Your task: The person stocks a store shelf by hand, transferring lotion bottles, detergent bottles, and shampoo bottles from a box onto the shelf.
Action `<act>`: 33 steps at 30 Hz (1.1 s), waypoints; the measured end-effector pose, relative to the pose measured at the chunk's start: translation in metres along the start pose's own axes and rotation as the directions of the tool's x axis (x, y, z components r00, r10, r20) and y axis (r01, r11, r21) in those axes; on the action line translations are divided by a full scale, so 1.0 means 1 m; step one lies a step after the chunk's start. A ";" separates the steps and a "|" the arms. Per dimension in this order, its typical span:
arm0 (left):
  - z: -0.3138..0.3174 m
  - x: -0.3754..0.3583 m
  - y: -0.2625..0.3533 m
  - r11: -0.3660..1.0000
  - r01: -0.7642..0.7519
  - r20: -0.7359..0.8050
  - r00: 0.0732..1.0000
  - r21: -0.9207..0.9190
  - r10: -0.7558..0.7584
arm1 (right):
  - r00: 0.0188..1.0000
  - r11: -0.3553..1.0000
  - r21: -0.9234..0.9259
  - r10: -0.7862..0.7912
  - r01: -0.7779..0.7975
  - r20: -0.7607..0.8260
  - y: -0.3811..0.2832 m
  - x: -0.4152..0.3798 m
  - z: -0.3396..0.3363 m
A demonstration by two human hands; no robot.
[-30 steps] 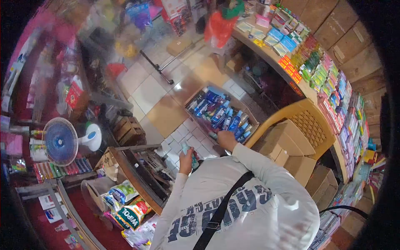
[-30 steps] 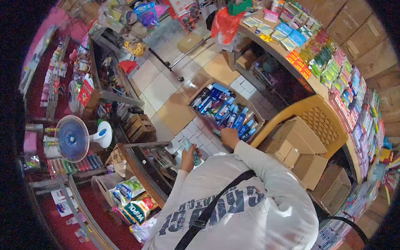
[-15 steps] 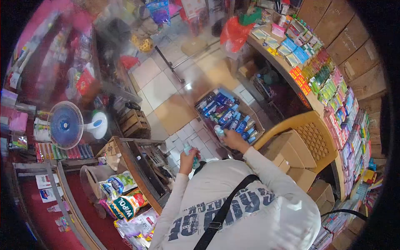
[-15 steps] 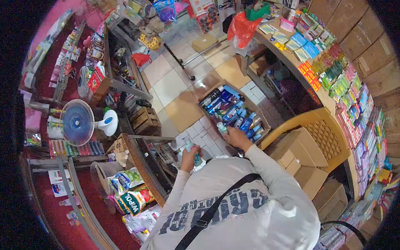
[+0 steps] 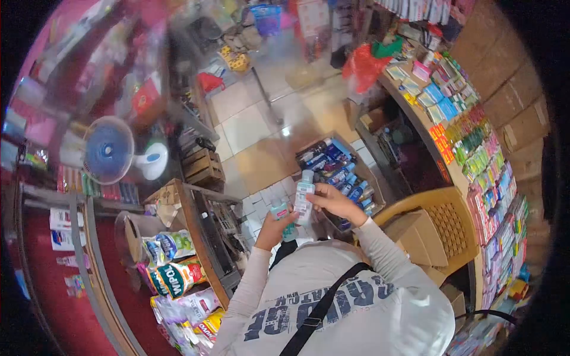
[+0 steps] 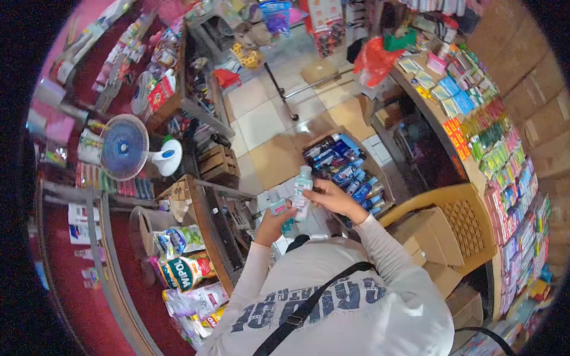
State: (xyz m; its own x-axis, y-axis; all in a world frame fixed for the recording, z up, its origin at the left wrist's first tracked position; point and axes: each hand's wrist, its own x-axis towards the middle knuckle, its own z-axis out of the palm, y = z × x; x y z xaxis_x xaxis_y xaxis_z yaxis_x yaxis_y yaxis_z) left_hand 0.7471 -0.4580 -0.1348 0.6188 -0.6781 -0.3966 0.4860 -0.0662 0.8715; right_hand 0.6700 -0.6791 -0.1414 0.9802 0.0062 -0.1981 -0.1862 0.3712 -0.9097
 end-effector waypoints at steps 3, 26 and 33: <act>-0.020 -0.017 -0.004 0.957 0.089 0.085 0.994 -0.277 -0.067 | 0.993 0.968 0.240 0.042 -0.068 0.111 -0.039 0.003 0.024; -0.127 -0.294 0.078 0.769 -0.637 -0.630 0.615 -0.041 0.475 | 0.769 0.926 -0.198 -0.133 0.321 0.625 -0.108 0.086 0.384; -0.142 -0.384 0.065 0.471 -0.877 -0.816 0.202 0.097 0.542 | 0.500 0.852 -0.005 -0.302 0.523 0.812 -0.177 0.085 0.530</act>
State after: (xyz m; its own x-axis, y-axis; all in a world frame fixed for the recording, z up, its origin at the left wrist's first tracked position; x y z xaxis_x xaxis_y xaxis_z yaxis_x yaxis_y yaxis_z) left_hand 0.6287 -0.0976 0.0333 0.8917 0.4244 0.1574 -0.3732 0.4925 0.7862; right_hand 0.8218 -0.2523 0.1961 0.6011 0.6452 0.4716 0.3535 0.3146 -0.8809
